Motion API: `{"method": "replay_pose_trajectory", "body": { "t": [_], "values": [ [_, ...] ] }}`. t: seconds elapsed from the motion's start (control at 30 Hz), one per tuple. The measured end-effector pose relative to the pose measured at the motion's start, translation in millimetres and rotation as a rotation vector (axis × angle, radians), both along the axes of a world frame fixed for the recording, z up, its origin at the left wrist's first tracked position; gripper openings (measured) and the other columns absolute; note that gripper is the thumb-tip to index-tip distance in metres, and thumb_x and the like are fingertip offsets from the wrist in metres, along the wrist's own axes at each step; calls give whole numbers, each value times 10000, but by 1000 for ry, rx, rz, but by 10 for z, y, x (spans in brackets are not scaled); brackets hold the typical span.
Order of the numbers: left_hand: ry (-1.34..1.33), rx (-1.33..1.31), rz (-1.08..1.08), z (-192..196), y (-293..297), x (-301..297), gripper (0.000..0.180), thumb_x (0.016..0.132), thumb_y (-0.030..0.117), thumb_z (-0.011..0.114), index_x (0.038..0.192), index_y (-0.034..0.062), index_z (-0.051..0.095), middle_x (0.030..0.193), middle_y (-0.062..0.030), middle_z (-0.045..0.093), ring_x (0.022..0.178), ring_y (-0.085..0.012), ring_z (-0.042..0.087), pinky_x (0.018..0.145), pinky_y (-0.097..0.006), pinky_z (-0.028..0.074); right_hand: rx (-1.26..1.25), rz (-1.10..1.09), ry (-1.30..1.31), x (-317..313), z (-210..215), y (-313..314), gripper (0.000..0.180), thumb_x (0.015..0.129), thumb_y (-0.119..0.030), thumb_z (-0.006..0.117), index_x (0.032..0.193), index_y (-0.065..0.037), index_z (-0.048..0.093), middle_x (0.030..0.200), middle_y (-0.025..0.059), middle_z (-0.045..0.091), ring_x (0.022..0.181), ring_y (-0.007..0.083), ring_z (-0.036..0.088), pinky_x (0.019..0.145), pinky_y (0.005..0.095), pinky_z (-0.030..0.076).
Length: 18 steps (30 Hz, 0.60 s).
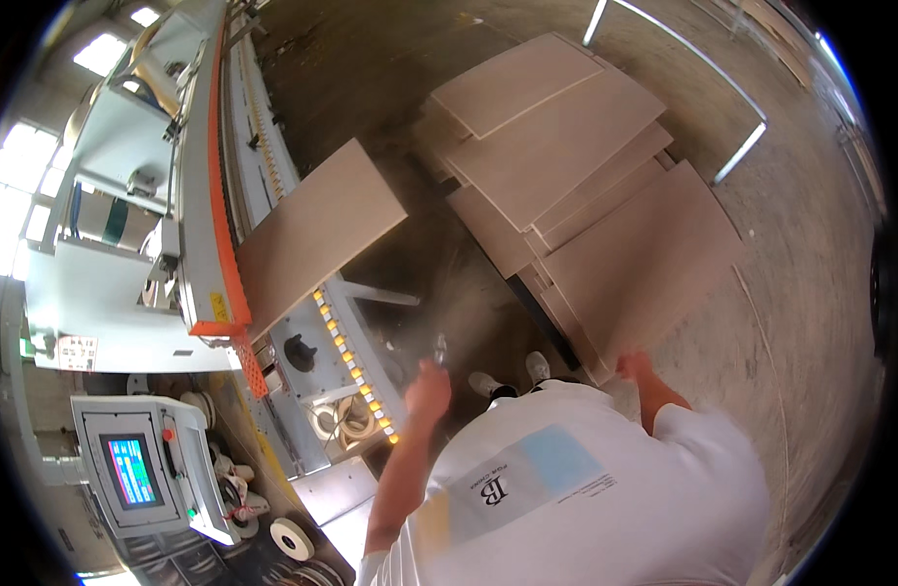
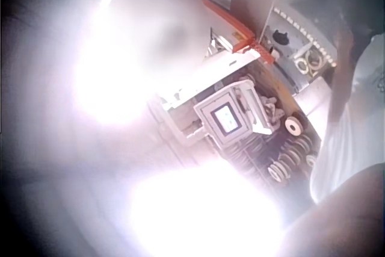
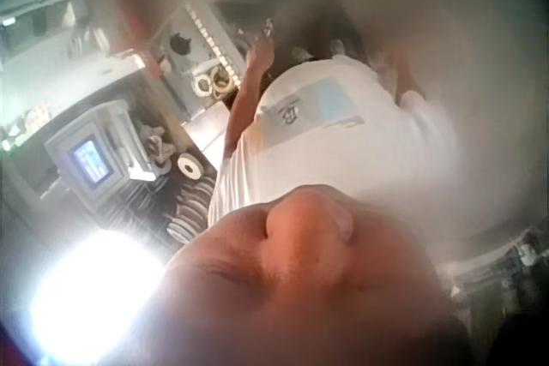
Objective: The person repeatedly picks up flat cardboard sheets from a pile and places them onto a conveyor belt. The person uses both hands to handle the sheets, aligning them before they move along the belt.
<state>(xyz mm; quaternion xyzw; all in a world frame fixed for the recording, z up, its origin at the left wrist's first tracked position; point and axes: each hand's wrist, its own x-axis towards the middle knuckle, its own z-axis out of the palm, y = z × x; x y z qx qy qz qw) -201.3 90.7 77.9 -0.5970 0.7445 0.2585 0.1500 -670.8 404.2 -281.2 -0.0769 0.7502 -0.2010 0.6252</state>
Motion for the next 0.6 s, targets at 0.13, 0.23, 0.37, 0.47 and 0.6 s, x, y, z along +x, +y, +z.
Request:
{"method": "replay_pose_trajectory", "body": {
  "t": [0.13,0.23,0.37,0.47,0.6],
  "values": [
    [64,3,33,63,-352,-562,381,1015,341,456,1211,17,415,1133,-298,675,1031,-478,665,888,-546,531,-166,202,-26,460,-628,957,405,870,-389,569,1032,-32,668,1015,181,677,935,318,652,736,500,504],
    [88,16,-65,43,-348,-1028,369,1013,337,467,1208,26,441,1146,-299,669,1073,-466,650,912,-538,517,-128,156,370,1151,-556,1209,307,864,-333,683,982,-59,756,996,170,735,933,302,700,783,454,534],
    [80,48,-234,-50,-91,-1459,358,1013,331,482,1213,36,449,1118,-282,679,1069,-456,649,920,-541,505,-100,219,344,1326,458,783,338,852,-371,713,975,-61,763,1029,184,737,968,330,698,838,437,527],
    [79,109,-377,-45,189,-1762,344,1013,322,488,1203,36,464,1095,-264,688,1042,-447,659,899,-542,511,-79,164,368,1092,299,854,359,847,-443,702,943,-107,786,947,179,738,909,327,719,793,434,540],
    [64,204,-593,-340,569,-1907,316,1007,301,497,1171,31,497,1079,-254,696,995,-439,677,870,-538,525,-67,330,577,920,220,764,398,853,-529,706,928,-151,805,881,145,749,826,287,730,762,415,551]
  ]
}}
